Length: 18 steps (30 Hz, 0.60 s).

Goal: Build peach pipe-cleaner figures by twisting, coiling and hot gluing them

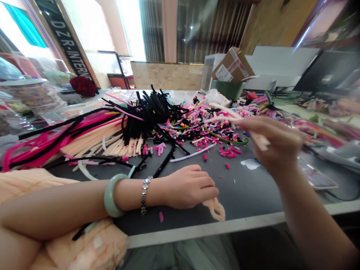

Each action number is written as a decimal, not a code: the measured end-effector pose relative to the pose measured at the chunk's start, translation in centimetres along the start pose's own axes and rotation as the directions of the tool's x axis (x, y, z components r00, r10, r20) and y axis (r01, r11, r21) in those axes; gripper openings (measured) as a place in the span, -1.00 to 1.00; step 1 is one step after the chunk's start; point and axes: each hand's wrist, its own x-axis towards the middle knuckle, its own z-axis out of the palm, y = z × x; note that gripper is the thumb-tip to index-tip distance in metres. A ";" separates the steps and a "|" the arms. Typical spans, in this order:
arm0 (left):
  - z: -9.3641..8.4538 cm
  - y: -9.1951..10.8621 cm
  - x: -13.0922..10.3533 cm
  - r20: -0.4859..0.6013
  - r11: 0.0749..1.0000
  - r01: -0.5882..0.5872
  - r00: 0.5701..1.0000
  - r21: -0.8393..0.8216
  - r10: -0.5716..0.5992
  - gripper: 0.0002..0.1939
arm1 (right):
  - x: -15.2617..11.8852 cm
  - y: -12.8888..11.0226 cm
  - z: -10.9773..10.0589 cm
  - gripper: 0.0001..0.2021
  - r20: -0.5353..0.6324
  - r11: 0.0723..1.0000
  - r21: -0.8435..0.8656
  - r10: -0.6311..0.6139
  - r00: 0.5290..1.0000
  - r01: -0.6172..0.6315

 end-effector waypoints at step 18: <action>0.0 0.0 0.0 0.041 0.999 0.045 0.998 -0.001 -0.045 -0.82 | 0.1 -0.4 -0.3 -0.53 0.064 0.996 0.014 0.086 0.994 -0.087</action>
